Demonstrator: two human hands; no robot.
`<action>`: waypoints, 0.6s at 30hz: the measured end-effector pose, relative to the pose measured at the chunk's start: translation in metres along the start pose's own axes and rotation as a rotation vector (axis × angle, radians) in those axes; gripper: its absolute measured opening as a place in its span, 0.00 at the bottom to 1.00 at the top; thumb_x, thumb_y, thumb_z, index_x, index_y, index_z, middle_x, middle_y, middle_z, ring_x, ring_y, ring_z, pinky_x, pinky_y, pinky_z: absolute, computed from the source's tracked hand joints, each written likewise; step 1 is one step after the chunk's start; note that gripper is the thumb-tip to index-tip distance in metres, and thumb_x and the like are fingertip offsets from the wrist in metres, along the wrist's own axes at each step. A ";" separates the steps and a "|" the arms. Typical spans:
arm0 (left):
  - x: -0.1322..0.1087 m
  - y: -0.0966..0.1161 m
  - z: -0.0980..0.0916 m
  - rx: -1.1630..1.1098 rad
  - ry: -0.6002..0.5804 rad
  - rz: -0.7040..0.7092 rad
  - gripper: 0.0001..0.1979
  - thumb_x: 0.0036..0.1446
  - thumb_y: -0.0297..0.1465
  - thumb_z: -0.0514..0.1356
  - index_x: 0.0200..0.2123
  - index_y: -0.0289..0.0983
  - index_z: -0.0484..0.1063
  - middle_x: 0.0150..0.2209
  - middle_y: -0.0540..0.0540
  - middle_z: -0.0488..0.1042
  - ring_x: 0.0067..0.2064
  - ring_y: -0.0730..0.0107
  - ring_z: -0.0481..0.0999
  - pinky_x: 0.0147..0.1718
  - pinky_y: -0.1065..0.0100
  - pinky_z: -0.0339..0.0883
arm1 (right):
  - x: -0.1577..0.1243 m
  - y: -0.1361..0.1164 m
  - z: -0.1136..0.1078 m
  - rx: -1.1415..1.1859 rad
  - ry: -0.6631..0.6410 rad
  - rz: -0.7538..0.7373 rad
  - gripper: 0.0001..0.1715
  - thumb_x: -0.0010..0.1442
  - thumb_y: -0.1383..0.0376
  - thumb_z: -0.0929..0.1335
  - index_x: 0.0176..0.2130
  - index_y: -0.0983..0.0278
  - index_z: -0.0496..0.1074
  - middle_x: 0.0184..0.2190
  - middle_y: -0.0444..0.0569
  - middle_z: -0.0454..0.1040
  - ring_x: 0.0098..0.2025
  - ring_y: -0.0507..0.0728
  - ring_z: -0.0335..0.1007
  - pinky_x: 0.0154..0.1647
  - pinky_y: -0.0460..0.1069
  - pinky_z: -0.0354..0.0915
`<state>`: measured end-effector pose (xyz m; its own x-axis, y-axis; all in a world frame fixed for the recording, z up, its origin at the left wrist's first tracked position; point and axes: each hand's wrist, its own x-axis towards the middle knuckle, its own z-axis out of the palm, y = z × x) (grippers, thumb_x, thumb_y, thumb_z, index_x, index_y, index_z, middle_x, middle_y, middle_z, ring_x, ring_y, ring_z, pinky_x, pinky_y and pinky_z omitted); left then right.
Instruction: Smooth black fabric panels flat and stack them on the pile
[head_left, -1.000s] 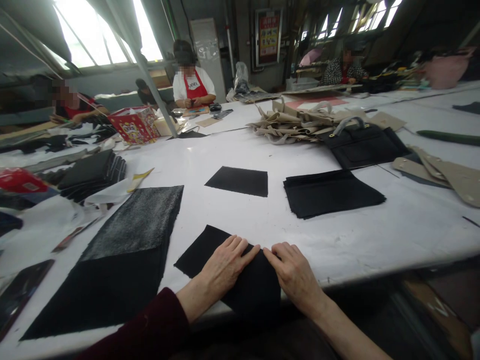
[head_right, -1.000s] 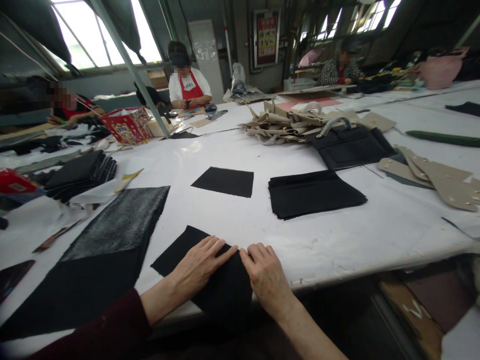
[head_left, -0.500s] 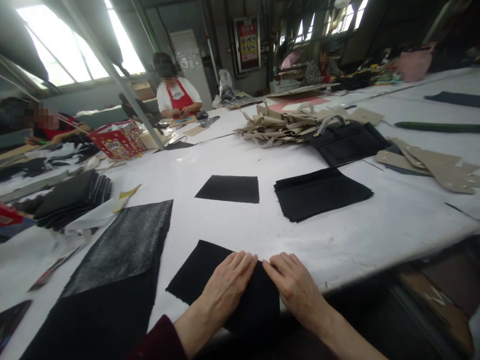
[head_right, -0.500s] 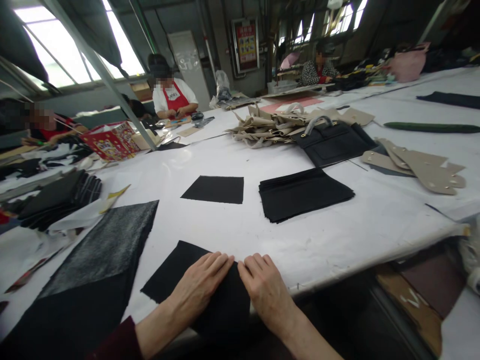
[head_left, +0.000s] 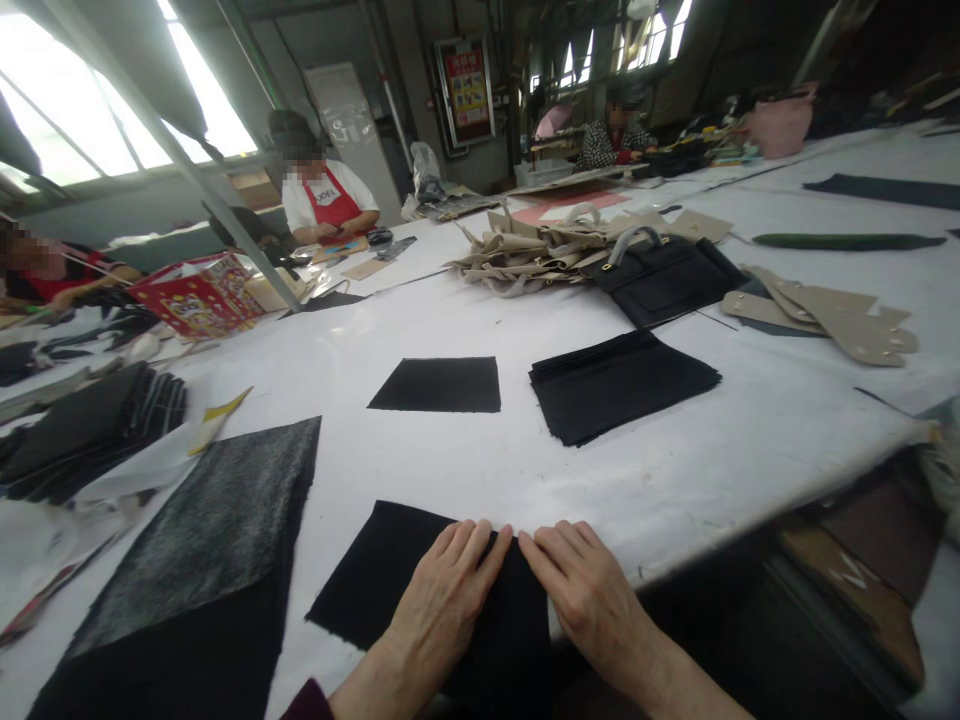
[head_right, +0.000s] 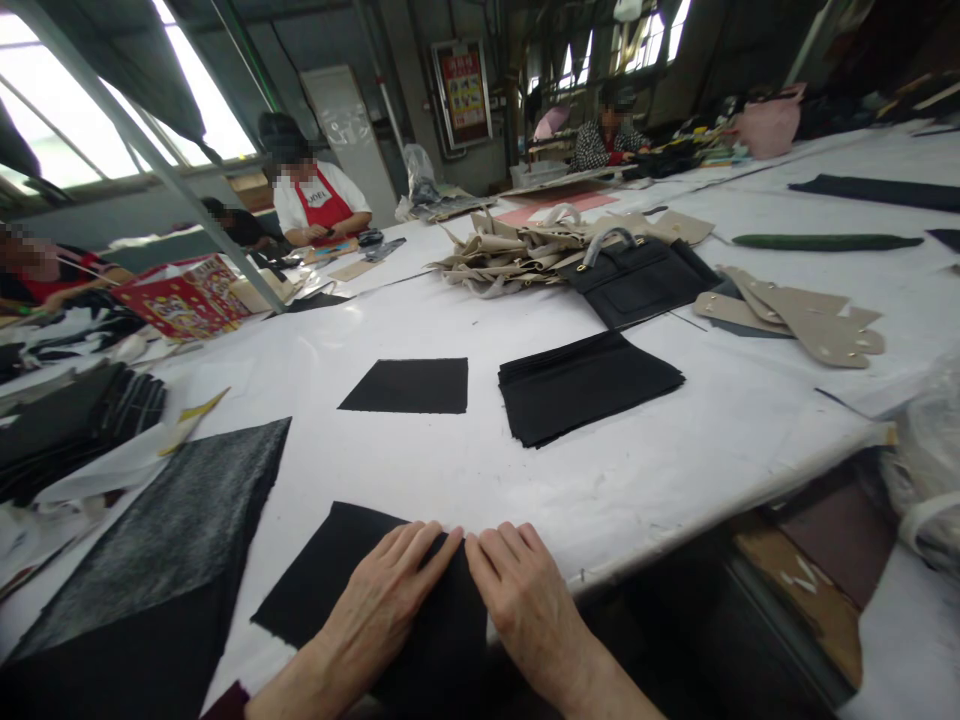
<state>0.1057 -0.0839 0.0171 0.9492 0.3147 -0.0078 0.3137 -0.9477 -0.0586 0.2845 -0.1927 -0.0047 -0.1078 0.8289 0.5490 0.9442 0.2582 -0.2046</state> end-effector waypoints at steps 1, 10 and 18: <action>0.000 0.000 0.000 -0.004 0.003 0.005 0.28 0.63 0.21 0.51 0.65 0.34 0.56 0.55 0.41 0.67 0.53 0.57 0.68 0.56 0.58 0.61 | -0.001 0.000 0.000 0.009 0.003 0.020 0.18 0.65 0.77 0.60 0.52 0.73 0.70 0.35 0.52 0.69 0.37 0.57 0.61 0.39 0.54 0.58; 0.000 -0.002 0.002 -0.062 0.031 0.032 0.27 0.64 0.21 0.48 0.66 0.35 0.55 0.56 0.43 0.68 0.56 0.60 0.66 0.60 0.61 0.56 | 0.000 0.005 0.005 0.112 -0.070 0.171 0.18 0.67 0.74 0.59 0.50 0.66 0.72 0.33 0.49 0.66 0.36 0.57 0.59 0.39 0.53 0.55; 0.001 -0.001 0.002 -0.029 -0.017 0.029 0.31 0.62 0.21 0.51 0.67 0.38 0.53 0.56 0.43 0.67 0.56 0.59 0.67 0.60 0.59 0.57 | -0.005 0.008 0.003 -0.011 -0.088 0.037 0.18 0.64 0.75 0.61 0.51 0.71 0.71 0.33 0.50 0.66 0.35 0.57 0.58 0.37 0.54 0.54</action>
<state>0.1058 -0.0828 0.0155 0.9573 0.2878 -0.0259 0.2870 -0.9575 -0.0296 0.2914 -0.1931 -0.0113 -0.0989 0.8782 0.4679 0.9513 0.2214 -0.2145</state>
